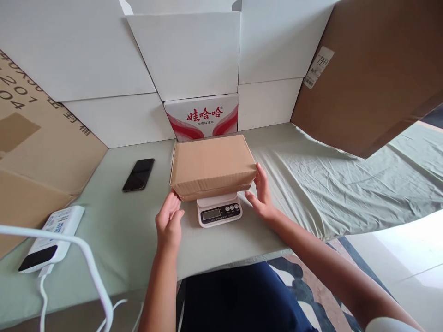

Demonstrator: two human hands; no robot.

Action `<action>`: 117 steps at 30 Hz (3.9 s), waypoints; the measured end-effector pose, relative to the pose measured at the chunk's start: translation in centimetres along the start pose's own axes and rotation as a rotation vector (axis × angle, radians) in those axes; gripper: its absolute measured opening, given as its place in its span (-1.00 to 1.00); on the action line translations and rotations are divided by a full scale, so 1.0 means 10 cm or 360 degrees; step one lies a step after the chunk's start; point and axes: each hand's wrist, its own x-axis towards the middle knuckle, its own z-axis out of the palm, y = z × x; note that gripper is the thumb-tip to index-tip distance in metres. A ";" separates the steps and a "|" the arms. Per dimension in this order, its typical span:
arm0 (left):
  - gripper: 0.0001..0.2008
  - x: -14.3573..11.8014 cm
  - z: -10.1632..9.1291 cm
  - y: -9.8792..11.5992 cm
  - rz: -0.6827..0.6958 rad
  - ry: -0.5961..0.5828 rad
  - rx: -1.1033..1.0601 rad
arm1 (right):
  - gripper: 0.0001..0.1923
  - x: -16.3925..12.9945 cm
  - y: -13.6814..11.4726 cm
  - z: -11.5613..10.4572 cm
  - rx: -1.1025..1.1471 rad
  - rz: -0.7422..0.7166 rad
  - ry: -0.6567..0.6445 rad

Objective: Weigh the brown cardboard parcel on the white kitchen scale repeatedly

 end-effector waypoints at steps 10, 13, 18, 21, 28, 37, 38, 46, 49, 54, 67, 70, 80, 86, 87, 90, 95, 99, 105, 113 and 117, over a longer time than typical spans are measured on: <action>-0.37 -0.07 -0.02 -0.01 0.0036 0.0082 0.0050 | -0.26 0.04 -0.03 0.02 0.0055 0.0004 0.0000; -0.38 -0.07 -0.01 0.02 0.0043 0.0074 0.0057 | -0.25 0.06 -0.04 0.01 0.0037 0.0041 0.0001; -0.41 -0.08 -0.01 0.03 0.0033 0.0116 0.0059 | -0.26 0.07 -0.04 0.01 0.0039 0.0021 0.0004; -0.41 -0.08 -0.02 0.02 0.0013 0.0126 0.0050 | -0.29 0.06 -0.04 0.01 0.0041 -0.0017 0.0013; -0.40 -0.07 -0.01 0.01 0.0021 0.0175 0.0018 | -0.30 0.08 -0.02 0.01 0.0021 -0.0064 0.0014; -0.38 -0.06 -0.02 -0.03 -0.0020 0.0242 0.0023 | -0.33 0.09 -0.02 0.00 -0.0002 -0.0074 0.0006; -0.38 -0.06 -0.03 -0.03 -0.0030 0.0234 0.0020 | -0.33 0.09 -0.02 0.00 -0.0002 -0.0073 0.0010; -0.36 -0.05 -0.04 -0.01 -0.0058 0.0200 0.0005 | -0.35 0.08 -0.04 0.00 -0.0030 -0.0077 0.0022; -0.36 -0.05 -0.05 -0.01 -0.0048 0.0170 0.0023 | -0.34 0.08 -0.04 0.00 -0.0065 -0.0079 0.0034; -0.34 -0.06 -0.04 0.00 -0.0053 0.0155 0.0081 | -0.34 0.08 -0.04 0.00 -0.0086 -0.0127 0.0026; -0.31 -0.07 0.01 0.07 0.0030 0.0162 0.0095 | -0.29 0.09 -0.05 0.01 0.0011 0.0015 0.0124; -0.29 -0.07 0.02 0.07 -0.0036 0.0121 0.0117 | -0.28 0.10 -0.06 0.01 0.0023 0.0044 0.0032; -0.37 0.11 -0.01 0.26 -0.0027 0.0042 0.0059 | -0.33 0.24 -0.25 -0.04 0.0112 -0.0024 0.0018; -0.42 0.95 0.14 0.46 0.0252 -0.0108 -0.0017 | -0.31 0.96 -0.37 0.06 0.0142 -0.0245 0.0071; -0.44 1.06 0.19 0.40 0.0250 -0.0102 -0.0036 | -0.30 1.06 -0.29 0.12 0.0146 -0.0253 0.0060; -0.36 1.26 0.32 0.07 0.0138 -0.0082 -0.0053 | -0.24 1.22 0.05 0.30 0.0207 -0.0179 0.0058; -0.24 1.25 0.32 -0.34 0.0016 -0.0151 -0.0045 | -0.20 1.12 0.47 0.46 0.0312 0.0041 0.0068; -0.30 1.24 0.31 -0.43 -0.0060 -0.0117 -0.0004 | -0.22 1.07 0.54 0.45 0.0346 0.0098 0.0072; -0.32 1.23 0.33 -0.53 -0.0119 -0.0117 0.0025 | -0.23 1.06 0.56 0.45 0.0308 0.0203 0.0052; -0.16 1.24 0.17 -0.52 -0.0080 0.0161 0.0028 | -0.19 1.03 0.61 0.38 0.0249 0.0181 0.0366; -0.19 1.25 0.12 -0.50 -0.0084 0.0199 0.0069 | -0.21 1.02 0.62 0.37 0.0333 0.0273 0.0383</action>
